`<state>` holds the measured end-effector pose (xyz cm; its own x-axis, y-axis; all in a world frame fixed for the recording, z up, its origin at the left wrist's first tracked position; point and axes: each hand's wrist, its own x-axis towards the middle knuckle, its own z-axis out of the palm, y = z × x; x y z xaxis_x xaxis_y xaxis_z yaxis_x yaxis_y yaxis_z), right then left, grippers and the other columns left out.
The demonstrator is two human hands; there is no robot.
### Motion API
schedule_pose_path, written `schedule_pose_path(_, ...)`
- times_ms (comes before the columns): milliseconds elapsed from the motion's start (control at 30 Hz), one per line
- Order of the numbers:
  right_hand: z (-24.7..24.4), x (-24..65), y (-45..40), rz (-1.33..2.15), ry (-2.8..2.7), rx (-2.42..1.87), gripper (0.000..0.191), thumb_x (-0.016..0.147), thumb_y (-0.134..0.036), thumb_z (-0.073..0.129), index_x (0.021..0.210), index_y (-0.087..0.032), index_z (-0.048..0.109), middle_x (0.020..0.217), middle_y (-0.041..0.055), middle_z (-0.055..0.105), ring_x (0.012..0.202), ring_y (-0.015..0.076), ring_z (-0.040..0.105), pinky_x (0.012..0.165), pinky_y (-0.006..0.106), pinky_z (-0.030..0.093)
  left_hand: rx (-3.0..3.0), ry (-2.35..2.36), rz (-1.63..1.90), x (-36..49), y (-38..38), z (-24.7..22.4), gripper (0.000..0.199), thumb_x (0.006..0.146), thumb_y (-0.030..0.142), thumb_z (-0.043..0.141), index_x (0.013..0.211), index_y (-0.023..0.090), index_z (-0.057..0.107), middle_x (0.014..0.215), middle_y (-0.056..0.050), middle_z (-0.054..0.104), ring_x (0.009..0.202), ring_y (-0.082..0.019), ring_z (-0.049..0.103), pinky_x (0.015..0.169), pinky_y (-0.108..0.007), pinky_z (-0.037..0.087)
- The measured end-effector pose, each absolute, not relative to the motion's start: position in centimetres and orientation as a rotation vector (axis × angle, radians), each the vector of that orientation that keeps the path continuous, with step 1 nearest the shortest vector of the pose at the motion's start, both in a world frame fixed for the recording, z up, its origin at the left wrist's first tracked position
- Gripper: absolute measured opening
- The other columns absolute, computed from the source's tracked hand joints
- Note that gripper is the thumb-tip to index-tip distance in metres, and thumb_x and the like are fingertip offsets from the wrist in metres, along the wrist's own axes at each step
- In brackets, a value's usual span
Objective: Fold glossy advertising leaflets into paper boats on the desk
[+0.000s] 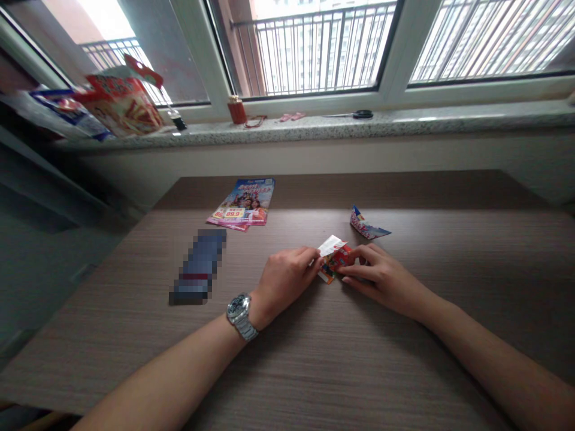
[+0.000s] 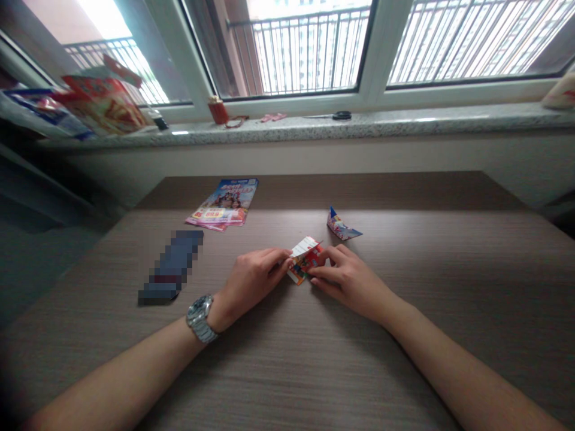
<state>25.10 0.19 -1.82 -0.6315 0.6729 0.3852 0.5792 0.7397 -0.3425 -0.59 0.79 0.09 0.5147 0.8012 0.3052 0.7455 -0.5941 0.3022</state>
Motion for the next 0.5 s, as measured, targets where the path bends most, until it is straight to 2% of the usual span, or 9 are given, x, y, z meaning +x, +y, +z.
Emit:
schedule_pose_path(167, -2.0, 25.7, 0.5, 0.284, -2.434, -0.907, 0.028, 0.096, -0.027, 0.062, 0.121, -0.032, 0.073, 0.125, 0.01, 0.068, 0.112, 0.0272, 0.065, 0.093, 0.047, 0.057, 2.452, 1.346, 0.811, -1.1, 1.1, 0.1, 0.021, 0.106, 0.032, 0.046, 0.105, 0.021, 0.063, 0.096, -0.003, 0.073, 0.084, -0.016, 0.07, 0.07, -0.025, 0.05)
schedule_pose_path(267, -2.1, 26.1, 0.6, 0.332, -2.442, -0.898, 0.03, 0.097, -0.025, 0.06, 0.124, -0.031, 0.071, 0.135, 0.0094, 0.066, 0.121, 0.0283, 0.064, 0.099, 0.049, 0.055, 2.372, 1.377, 0.866, -1.5, 1.5, 0.0, 0.016, 0.106, 0.03, 0.047, 0.105, 0.021, 0.06, 0.087, -0.002, 0.072, 0.073, -0.014, 0.068, 0.064, -0.023, 0.048)
schedule_pose_path(367, -2.1, 26.3, 0.6, 0.373, -2.461, -0.919, 0.032, 0.098, -0.026, 0.059, 0.129, -0.029, 0.067, 0.139, 0.0097, 0.064, 0.126, 0.0278, 0.062, 0.101, 0.048, 0.055, 2.328, 1.433, 0.883, -1.9, 1.8, -0.2, 0.015, 0.104, 0.027, 0.05, 0.116, 0.022, 0.056, 0.084, 0.0, 0.071, 0.064, -0.012, 0.065, 0.059, -0.021, 0.047)
schedule_pose_path(500, -2.0, 26.3, 0.5, 0.397, -2.479, -0.968, 0.032, 0.099, -0.029, 0.058, 0.131, -0.027, 0.064, 0.141, 0.0101, 0.063, 0.129, 0.0277, 0.06, 0.103, 0.047, 0.055, 2.46, 1.546, 0.823, -2.3, 2.0, -0.1, 0.023, 0.103, 0.022, 0.049, 0.125, 0.026, 0.056, 0.098, -0.002, 0.071, 0.067, -0.013, 0.064, 0.058, -0.022, 0.046)
